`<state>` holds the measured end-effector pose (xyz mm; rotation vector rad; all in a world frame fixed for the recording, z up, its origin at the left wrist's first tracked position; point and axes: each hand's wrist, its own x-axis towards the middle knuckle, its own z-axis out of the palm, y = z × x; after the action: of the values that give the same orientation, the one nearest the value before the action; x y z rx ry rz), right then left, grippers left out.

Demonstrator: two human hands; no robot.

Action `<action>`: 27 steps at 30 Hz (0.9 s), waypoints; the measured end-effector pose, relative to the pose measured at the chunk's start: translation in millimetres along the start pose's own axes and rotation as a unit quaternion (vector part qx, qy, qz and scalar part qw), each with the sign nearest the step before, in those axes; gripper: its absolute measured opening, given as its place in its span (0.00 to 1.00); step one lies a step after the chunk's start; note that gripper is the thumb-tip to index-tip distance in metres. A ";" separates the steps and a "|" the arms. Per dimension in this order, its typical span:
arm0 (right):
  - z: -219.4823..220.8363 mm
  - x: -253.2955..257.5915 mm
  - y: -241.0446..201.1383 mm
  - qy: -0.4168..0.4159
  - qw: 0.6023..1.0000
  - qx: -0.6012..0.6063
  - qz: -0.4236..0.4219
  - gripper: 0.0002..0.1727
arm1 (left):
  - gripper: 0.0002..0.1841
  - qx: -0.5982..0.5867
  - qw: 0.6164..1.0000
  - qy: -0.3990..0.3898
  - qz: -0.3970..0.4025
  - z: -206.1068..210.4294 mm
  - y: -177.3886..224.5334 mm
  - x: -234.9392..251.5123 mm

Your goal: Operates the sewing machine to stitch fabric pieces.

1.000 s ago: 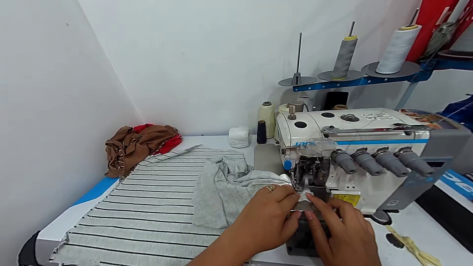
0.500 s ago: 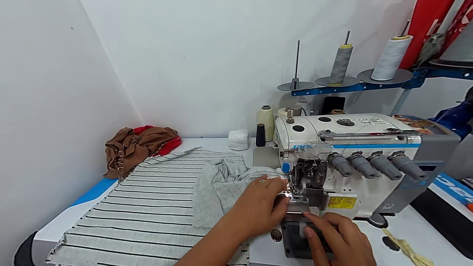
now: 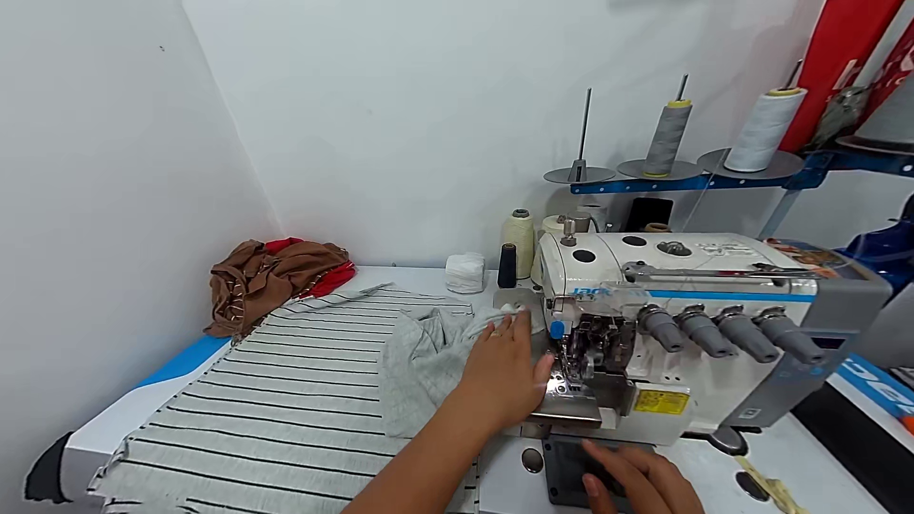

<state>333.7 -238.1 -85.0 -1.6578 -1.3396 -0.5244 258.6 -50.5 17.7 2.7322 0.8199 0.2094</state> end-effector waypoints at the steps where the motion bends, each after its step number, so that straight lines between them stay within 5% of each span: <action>1: -2.0 -1.3 2.9 -0.001 1.000 0.007 0.004 0.15 | 0.38 -0.005 1.000 0.017 0.011 5.5 -3.1 -11.8; 6: -3.8 -3.4 11.3 -0.038 0.994 0.083 0.058 0.10 | 0.37 -0.003 0.956 0.239 0.172 52.2 -37.0 -58.3; 11: 5.4 6.3 -7.0 -0.114 0.968 0.191 0.114 0.13 | 0.15 -0.055 0.921 0.307 0.233 62.0 -53.7 -70.4; 16: 18.3 10.2 -20.7 -0.164 0.900 0.346 0.208 0.19 | 0.16 -0.107 0.880 0.382 0.261 76.4 -53.1 -78.7; 19: 21.8 15.8 -32.6 -0.167 0.830 0.453 0.280 0.14 | 0.11 -0.157 0.851 0.402 0.298 91.5 -42.2 -91.9; 21: 20.1 15.6 -40.0 -0.132 0.836 0.449 0.286 0.16 | 0.05 -0.169 0.833 0.416 0.324 96.4 -37.3 -97.5; 23: 11.1 13.4 -43.1 -0.090 0.885 0.390 0.238 0.16 | 0.11 -0.119 0.848 0.412 0.313 83.3 -36.5 -101.4; 25: -7.5 15.7 -43.3 -0.039 0.920 0.350 0.172 0.15 | 0.28 -0.026 0.882 0.363 0.299 53.7 -36.3 -101.7; 27: -33.3 25.6 -48.6 0.011 0.902 0.393 0.179 0.13 | 0.41 0.039 0.905 0.275 0.321 25.8 -36.0 -97.6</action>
<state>303.9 -252.8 -30.0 -1.1552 -0.9915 0.2121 164.7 -81.9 -23.4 2.9520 -0.0166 1.1391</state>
